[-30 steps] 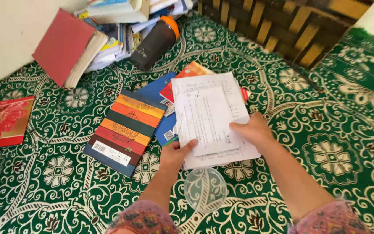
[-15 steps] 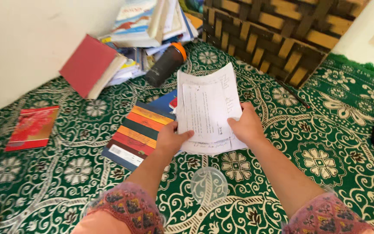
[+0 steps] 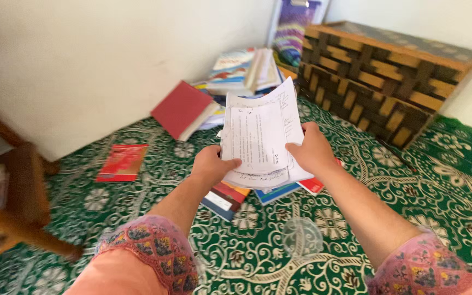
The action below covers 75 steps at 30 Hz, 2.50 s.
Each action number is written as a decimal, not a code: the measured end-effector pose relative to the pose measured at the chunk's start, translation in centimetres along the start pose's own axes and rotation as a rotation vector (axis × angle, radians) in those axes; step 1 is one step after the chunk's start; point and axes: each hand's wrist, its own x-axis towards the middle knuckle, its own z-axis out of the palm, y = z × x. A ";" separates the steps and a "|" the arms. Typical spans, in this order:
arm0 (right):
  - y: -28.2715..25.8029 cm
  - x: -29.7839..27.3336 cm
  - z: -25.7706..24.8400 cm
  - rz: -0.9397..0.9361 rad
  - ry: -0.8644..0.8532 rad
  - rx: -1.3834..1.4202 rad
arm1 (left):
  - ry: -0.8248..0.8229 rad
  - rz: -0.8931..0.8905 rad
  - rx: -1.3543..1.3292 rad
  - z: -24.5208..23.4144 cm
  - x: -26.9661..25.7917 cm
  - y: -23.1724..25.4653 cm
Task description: The person organizes books and papers by picking them up from a pile on the floor and placing them onto a shelf underneath a desk.
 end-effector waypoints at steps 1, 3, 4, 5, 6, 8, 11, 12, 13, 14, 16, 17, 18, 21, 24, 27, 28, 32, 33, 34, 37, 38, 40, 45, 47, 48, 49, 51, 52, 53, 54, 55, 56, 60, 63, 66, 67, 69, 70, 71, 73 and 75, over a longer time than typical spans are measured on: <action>-1.4 -0.2 -0.1 -0.015 0.001 0.005 | 0.017 -0.015 0.019 -1.4 -0.7 0.3; -4.2 -0.6 -0.3 -0.022 0.008 -0.003 | 0.050 -0.028 0.037 -4.4 -2.3 0.8; -5.6 -0.9 -0.3 -0.038 0.010 0.001 | 0.058 -0.038 0.020 -5.8 -3.0 1.0; -7.0 -1.2 -0.3 -0.057 0.020 0.020 | 0.067 -0.048 0.004 -7.3 -3.9 1.1; -8.4 -1.5 -0.3 -0.076 0.029 0.039 | 0.085 -0.046 0.004 -8.7 -4.7 1.2; -11.2 -2.0 -0.1 -0.094 0.022 0.053 | 0.107 -0.006 0.002 -11.6 -6.1 1.0; -15.3 -3.0 0.4 -0.120 0.004 0.106 | 0.165 -0.011 0.068 -15.9 -8.0 0.7; -16.7 -3.3 0.5 -0.128 -0.003 0.142 | 0.184 -0.012 0.067 -17.4 -8.7 0.5; -18.0 -3.7 0.6 -0.145 -0.006 0.147 | 0.198 -0.020 0.081 -18.8 -9.6 0.4; -19.4 -4.2 0.7 -0.185 0.002 0.158 | 0.212 -0.028 0.095 -20.3 -10.6 0.3; -22.2 -5.1 1.0 -0.243 0.011 0.174 | 0.238 -0.031 0.047 -23.1 -12.8 0.0; -23.6 -5.7 1.1 -0.237 0.002 0.195 | 0.246 -0.034 -0.001 -24.5 -14.0 -0.1; -25.2 -6.3 1.2 -0.231 -0.007 0.216 | 0.264 -0.035 -0.001 -26.0 -15.0 0.1; -30.0 -8.3 1.1 -0.219 -0.028 0.245 | 0.269 -0.096 0.004 -30.2 -18.6 0.2; -34.9 -10.3 0.9 -0.262 -0.095 0.423 | 0.335 -0.082 -0.046 -34.2 -22.2 -0.1; -39.8 -12.5 0.9 -0.261 -0.145 0.471 | 0.380 -0.073 -0.123 -37.9 -25.5 -0.8; -41.5 -13.3 0.9 -0.279 -0.150 0.475 | 0.399 -0.059 -0.118 -39.3 -26.6 -1.1; -47.9 -16.7 1.9 -0.332 -0.169 0.461 | 0.460 -0.043 -0.198 -44.5 -31.9 -2.1; -49.3 -17.6 2.3 -0.357 -0.174 0.458 | 0.480 -0.046 -0.195 -45.7 -33.4 -2.3; -50.7 -18.5 2.7 -0.374 -0.184 0.465 | 0.484 -0.115 -0.177 -47.0 -35.0 -2.6; -55.4 -21.1 4.7 -0.397 -0.275 0.555 | 0.558 -0.159 -0.131 -50.8 -39.1 -4.4; -56.8 -22.1 5.4 -0.410 -0.295 0.573 | 0.608 -0.128 -0.102 -52.0 -40.5 -5.1; -59.7 -24.1 7.0 -0.442 -0.329 0.599 | 0.636 -0.131 -0.147 -54.3 -43.4 -6.7; -66.4 -29.0 11.2 -0.517 -0.442 0.682 | 0.716 -0.153 -0.164 -59.6 -51.1 -10.1; -69.0 -31.3 13.2 -0.527 -0.466 0.692 | 0.721 -0.220 -0.214 -61.5 -54.2 -11.3; -70.3 -32.6 14.2 -0.520 -0.477 0.694 | 0.742 -0.224 -0.213 -62.5 -55.7 -12.1; -71.5 -33.8 15.0 -0.536 -0.491 0.702 | 0.755 -0.250 -0.190 -63.3 -57.2 -12.7; -73.9 -36.5 16.7 -0.530 -0.630 0.727 | 0.785 -0.286 -0.165 -64.9 -60.3 -14.3; -75.0 -38.0 17.6 -0.541 -0.645 0.732 | 0.785 -0.320 -0.197 -65.7 -61.9 -15.2; -76.0 -39.6 18.4 -0.554 -0.711 0.716 | 0.785 -0.356 -0.230 -66.4 -63.5 -16.0; -77.0 -41.2 19.1 -0.567 -0.776 0.698 | 0.802 -0.368 -0.228 -67.1 -65.1 -17.0; -77.8 -43.0 19.9 -0.576 -0.792 0.701 | 0.799 -0.421 -0.228 -67.6 -66.7 -18.0; -78.4 -44.9 20.7 -0.577 -0.796 0.672 | 0.795 -0.475 -0.228 -68.0 -68.3 -19.2; -80.3 -51.7 23.5 -0.572 -0.848 0.435 | 0.823 -0.510 -0.296 -67.7 -74.3 -24.3; -79.9 -56.1 27.1 -0.599 -0.926 0.533 | 0.790 -0.598 -0.393 -66.3 -77.8 -28.0; -78.3 -59.5 31.7 -0.692 -0.902 0.509 | 0.767 -0.701 -0.448 -64.3 -80.3 -31.7; -77.6 -60.3 33.1 -0.686 -0.920 0.502 | 0.760 -0.714 -0.443 -63.6 -80.8 -33.0; -76.4 -61.4 36.2 -0.651 -0.961 0.501 | 0.748 -0.743 -0.447 -62.8 -81.2 -35.3; -75.9 -61.6 37.8 -0.643 -0.977 0.492 | 0.755 -0.747 -0.444 -62.4 -81.0 -36.5; -75.3 -61.6 39.4 -0.637 -0.972 0.476 | 0.758 -0.751 -0.441 -62.0 -80.6 -37.7; -74.5 -61.2 42.9 -0.620 -0.981 0.447 | 0.761 -0.768 -0.446 -61.7 -79.4 -40.0; -74.0 -60.2 46.1 -0.674 -0.926 0.537 | 0.764 -0.785 -0.451 -61.6 -77.8 -42.3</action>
